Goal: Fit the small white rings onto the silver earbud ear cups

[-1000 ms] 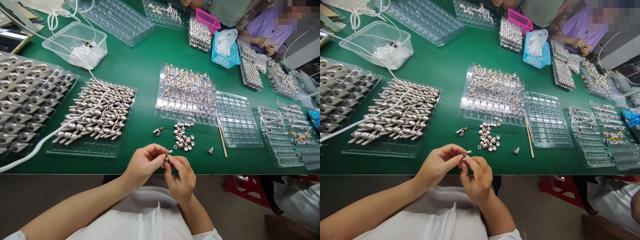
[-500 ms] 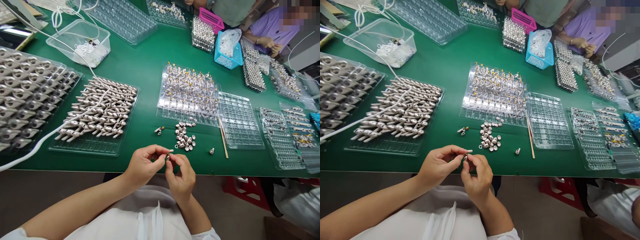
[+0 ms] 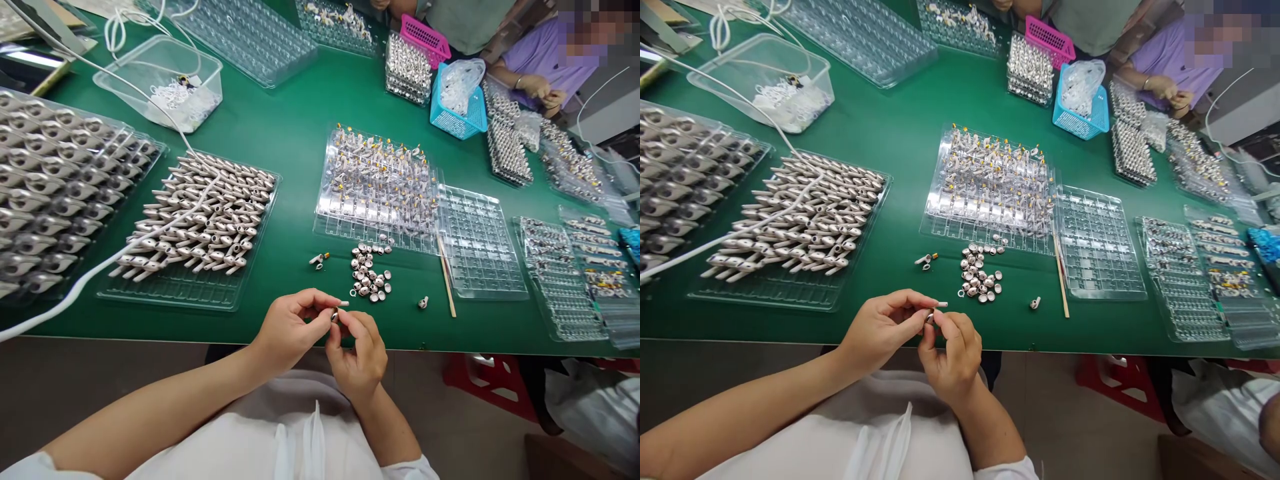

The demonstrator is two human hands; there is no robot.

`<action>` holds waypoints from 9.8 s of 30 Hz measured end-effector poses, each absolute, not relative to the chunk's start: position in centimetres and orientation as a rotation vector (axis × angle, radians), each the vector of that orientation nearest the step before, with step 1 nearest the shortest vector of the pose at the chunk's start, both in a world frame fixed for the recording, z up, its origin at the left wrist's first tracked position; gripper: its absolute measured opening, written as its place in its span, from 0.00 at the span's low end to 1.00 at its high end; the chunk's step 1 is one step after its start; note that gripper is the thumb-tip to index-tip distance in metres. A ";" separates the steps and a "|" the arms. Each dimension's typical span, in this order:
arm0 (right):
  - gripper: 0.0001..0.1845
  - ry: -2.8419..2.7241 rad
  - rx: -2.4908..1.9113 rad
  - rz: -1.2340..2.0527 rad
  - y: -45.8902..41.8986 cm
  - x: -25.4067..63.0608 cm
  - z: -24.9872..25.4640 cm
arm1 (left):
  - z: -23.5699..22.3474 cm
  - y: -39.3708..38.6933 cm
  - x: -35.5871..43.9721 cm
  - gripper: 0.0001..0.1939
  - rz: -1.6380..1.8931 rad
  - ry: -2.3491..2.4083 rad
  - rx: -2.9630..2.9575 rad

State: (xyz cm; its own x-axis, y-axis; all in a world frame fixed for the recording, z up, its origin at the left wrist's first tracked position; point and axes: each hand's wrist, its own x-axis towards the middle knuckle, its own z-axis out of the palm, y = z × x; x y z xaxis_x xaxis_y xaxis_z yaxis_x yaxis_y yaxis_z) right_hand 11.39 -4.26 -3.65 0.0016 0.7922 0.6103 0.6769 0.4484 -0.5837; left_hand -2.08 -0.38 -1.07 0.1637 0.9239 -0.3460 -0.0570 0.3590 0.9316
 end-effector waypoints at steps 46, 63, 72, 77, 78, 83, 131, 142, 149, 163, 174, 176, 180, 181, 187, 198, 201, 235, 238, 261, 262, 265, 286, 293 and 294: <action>0.09 -1.121 -1.144 1.228 -4.6 13.6 -3.8 | -2.7 0.6 -3.8 0.05 1.146 0.859 1.555; 0.10 -1.066 -1.033 1.405 -4.7 14.0 -3.9 | -1.8 0.6 -4.3 0.06 1.222 0.731 2.139; 0.11 -0.988 -0.958 1.436 -4.9 13.9 -4.4 | -1.7 0.4 -4.5 0.07 1.236 0.723 2.134; 0.12 -0.992 -0.942 1.426 -4.8 13.9 -4.4 | -1.7 0.2 -4.6 0.08 1.218 0.726 2.157; 0.12 -0.998 -0.941 1.424 -4.8 14.0 -4.4 | -1.7 0.2 -4.6 0.08 1.216 0.724 2.160; 0.13 -1.051 -0.943 1.394 -4.7 14.0 -4.2 | -1.5 0.2 -4.8 0.07 1.209 0.738 2.176; 0.17 -1.370 -1.048 1.226 -4.0 14.5 -3.0 | -1.4 0.0 -5.4 0.10 1.189 0.787 2.210; 0.21 -1.462 -1.032 1.149 -3.9 14.5 -2.7 | -1.5 0.4 -5.0 0.07 1.251 0.771 2.095; 0.24 -1.435 -1.014 1.118 -3.9 14.3 -3.1 | -1.4 0.6 -5.0 0.06 1.271 0.764 2.063; 0.19 -1.284 -0.983 1.237 -3.8 13.8 -3.4 | -1.6 0.6 -5.4 0.07 1.201 0.739 2.071; 0.21 -1.401 -1.003 1.152 -3.9 14.2 -3.6 | -1.7 0.6 -5.5 0.07 1.155 0.745 2.088; 0.21 -1.389 -1.027 1.165 -4.0 14.1 -3.6 | -1.8 0.6 -5.4 0.06 1.161 0.745 2.062; 0.18 -1.262 -1.054 1.246 -4.2 13.7 -3.5 | -1.8 0.5 -5.3 0.05 1.167 0.768 1.993; 0.17 -1.221 -1.046 1.269 -4.2 13.6 -3.5 | -1.8 0.5 -5.2 0.05 1.169 0.775 1.982; 0.12 -1.055 -0.964 1.414 -4.1 13.3 -3.6 | -1.7 0.5 -5.3 0.06 1.186 0.761 2.006; 0.09 -0.930 -0.907 1.553 -4.3 13.6 -4.4 | -1.6 0.2 -5.6 0.09 1.162 0.722 2.092; 0.09 -0.925 -0.908 1.563 -4.3 13.5 -4.4 | -1.7 0.2 -5.6 0.10 1.162 0.730 2.113; 0.12 -1.234 -1.018 1.326 -4.1 13.5 -3.6 | -1.5 -0.4 -6.0 0.10 1.219 0.834 2.199; 0.13 -1.237 -1.007 1.323 -4.1 13.5 -3.6 | -1.7 -0.5 -6.0 0.10 1.235 0.834 2.186; 0.19 -1.362 -0.998 1.180 -3.9 13.6 -3.4 | -1.7 -0.5 -5.7 0.09 1.288 0.833 2.070; 0.19 -1.365 -0.994 1.180 -3.9 13.6 -3.4 | -1.7 -0.5 -5.7 0.09 1.289 0.829 2.070; 0.20 -1.377 -0.971 1.173 -3.8 13.6 -3.4 | -1.7 -0.5 -5.6 0.09 1.287 0.826 2.069; 0.23 -1.540 -0.996 1.174 -3.7 14.6 -3.0 | -2.2 -0.4 -5.9 0.10 1.200 0.814 2.177; 0.24 -1.549 -1.008 1.177 -3.7 14.8 -2.7 | -2.3 -0.3 -5.8 0.09 1.195 0.766 2.110; 0.24 -1.545 -1.005 1.171 -3.6 14.7 -2.7 | -2.2 -0.3 -5.7 0.09 1.199 0.765 2.106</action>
State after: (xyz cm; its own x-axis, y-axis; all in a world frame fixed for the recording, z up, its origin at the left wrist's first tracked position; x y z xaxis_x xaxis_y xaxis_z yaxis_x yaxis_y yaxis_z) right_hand 14.73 -3.64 -2.69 -0.2416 0.9516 0.1899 0.0744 0.2133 -0.9742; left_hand -5.74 -0.28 -2.24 0.4283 0.7219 0.5436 0.1885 -0.6597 0.7275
